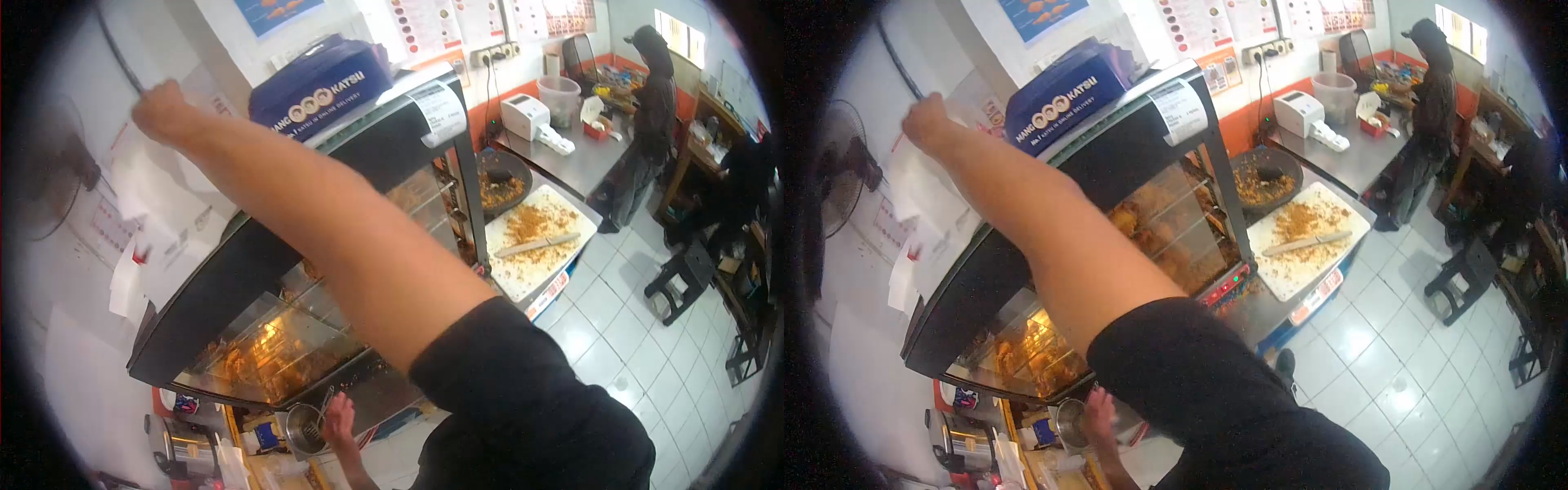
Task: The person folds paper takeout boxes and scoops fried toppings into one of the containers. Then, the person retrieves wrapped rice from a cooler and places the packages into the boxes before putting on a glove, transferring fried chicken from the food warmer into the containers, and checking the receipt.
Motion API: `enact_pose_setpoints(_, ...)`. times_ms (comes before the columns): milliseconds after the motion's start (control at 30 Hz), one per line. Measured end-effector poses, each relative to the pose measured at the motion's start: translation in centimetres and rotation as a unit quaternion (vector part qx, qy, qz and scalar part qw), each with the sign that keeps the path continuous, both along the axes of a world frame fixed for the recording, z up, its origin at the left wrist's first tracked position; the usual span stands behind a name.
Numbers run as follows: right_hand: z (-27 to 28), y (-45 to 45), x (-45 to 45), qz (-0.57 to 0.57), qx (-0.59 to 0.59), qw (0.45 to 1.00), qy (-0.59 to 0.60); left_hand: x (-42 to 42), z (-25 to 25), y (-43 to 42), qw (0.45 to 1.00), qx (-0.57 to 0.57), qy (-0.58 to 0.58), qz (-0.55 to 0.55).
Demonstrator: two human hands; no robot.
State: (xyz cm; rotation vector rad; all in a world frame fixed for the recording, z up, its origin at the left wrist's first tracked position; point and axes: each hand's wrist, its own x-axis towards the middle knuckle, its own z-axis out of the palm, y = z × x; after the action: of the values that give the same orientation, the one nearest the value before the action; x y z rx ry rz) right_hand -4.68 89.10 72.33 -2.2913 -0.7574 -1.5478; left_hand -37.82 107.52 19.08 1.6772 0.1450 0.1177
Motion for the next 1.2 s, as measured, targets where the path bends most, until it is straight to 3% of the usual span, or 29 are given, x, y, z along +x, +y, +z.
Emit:
enact_pose_setpoints(33,0.7,-0.8,-1.6,-0.004,0.005,1.000,-0.009,-0.7,5.6,-2.5,0.999,-0.032,-0.008,0.033)
enact_pose_setpoints(100,1.1,-3.3,-6.1,-0.018,0.014,0.996,-0.088,-0.7,8.8,-2.3,0.989,-0.074,-0.125,0.000)
enact_pose_setpoints(133,0.7,-4.1,-7.8,-0.021,0.013,0.996,-0.083,-0.9,10.5,-2.7,0.990,-0.075,-0.120,-0.003)
enact_pose_setpoints(200,-0.8,-5.4,-12.1,0.051,0.142,0.976,-0.155,-1.6,14.0,-4.2,0.969,0.031,-0.245,-0.011)
enact_pose_setpoints(233,-3.0,-6.8,-15.3,0.158,0.187,0.966,-0.083,-2.4,15.6,-5.6,0.970,0.028,-0.243,-0.007)
enact_pose_setpoints(267,-5.5,-8.1,-18.8,0.262,0.229,0.937,-0.010,-3.3,17.2,-7.3,0.950,0.017,-0.313,-0.007)
enact_pose_setpoints(300,-8.7,-8.4,-21.2,0.275,0.238,0.929,-0.058,-4.5,18.0,-8.5,0.924,0.007,-0.383,-0.008)
enact_pose_setpoints(367,-16.1,-9.1,-26.2,0.291,0.269,0.912,-0.109,-6.9,18.7,-10.5,0.927,-0.031,-0.373,-0.001)
enact_pose_setpoints(467,-25.9,-10.3,-33.0,0.314,0.212,0.925,-0.030,-9.1,21.4,-15.4,0.882,-0.203,-0.424,-0.008)
enact_pose_setpoints(533,-31.3,-11.2,-36.6,0.325,0.137,0.936,0.000,-9.9,22.0,-17.0,0.860,-0.232,-0.454,-0.027)
enact_pose_setpoints(567,-33.6,-11.8,-38.3,0.338,0.090,0.937,0.004,-10.4,21.5,-17.1,0.861,-0.244,-0.447,-0.026)
enact_pose_setpoints(633,-37.4,-13.1,-42.1,0.360,0.199,0.884,0.223,-12.3,16.0,-16.7,0.892,-0.273,-0.359,0.017)
enact_pose_setpoints(667,-39.2,-14.1,-43.5,0.349,0.161,0.906,0.180,-13.9,13.4,-16.8,0.907,-0.276,-0.319,0.025)
enact_pose_setpoints(733,-40.6,-17.1,-45.7,0.352,0.150,0.913,0.142,-15.8,17.9,-21.8,0.949,-0.202,-0.234,-0.062)
enact_pose_setpoints(767,-43.2,-18.7,-47.1,0.389,0.239,0.861,0.222,-16.6,17.3,-23.6,0.930,-0.234,-0.271,-0.086)
enact_pose_setpoints(833,-44.8,-19.9,-48.9,0.314,0.477,0.766,0.295,-18.7,14.9,-24.8,0.936,-0.304,-0.120,-0.133)
enact_pose_setpoints(867,-45.6,-20.5,-49.6,0.285,0.594,0.689,0.301,-19.2,13.2,-25.5,0.948,-0.259,-0.103,-0.152)
enact_pose_setpoints(900,-45.0,-20.8,-49.1,0.244,0.584,0.710,0.309,-20.1,11.0,-25.7,0.936,-0.296,-0.056,-0.181)
enact_pose_setpoints(933,-46.8,-22.7,-48.6,0.233,0.554,0.714,0.359,-21.0,9.1,-26.5,0.949,-0.259,-0.019,-0.180)
enact_pose_setpoints(967,-48.7,-24.1,-49.2,0.227,0.539,0.714,0.385,-21.7,7.4,-27.3,0.884,-0.412,0.077,-0.209)
enact_pose_setpoints(1000,-50.7,-25.5,-49.8,0.221,0.523,0.714,0.410,-22.9,5.7,-27.4,0.865,-0.427,0.084,-0.249)
enact_pose_setpoints(1033,-52.0,-26.8,-51.3,0.212,0.481,0.676,0.516,-23.6,4.6,-27.6,0.846,-0.440,0.084,-0.289)
enact_pose_setpoints(1100,-50.9,-26.1,-52.4,0.265,0.432,0.638,0.579,-25.0,5.2,-27.7,0.859,-0.438,0.110,-0.241)
enact_pose_setpoints(1167,-51.2,-25.2,-54.5,0.234,0.425,0.636,0.599,-26.5,4.8,-27.3,0.864,-0.440,0.155,-0.189)
enact_pose_setpoints(1200,-52.3,-25.0,-55.0,0.253,0.398,0.652,0.593,-27.0,3.6,-26.8,0.906,-0.342,0.164,-0.190)
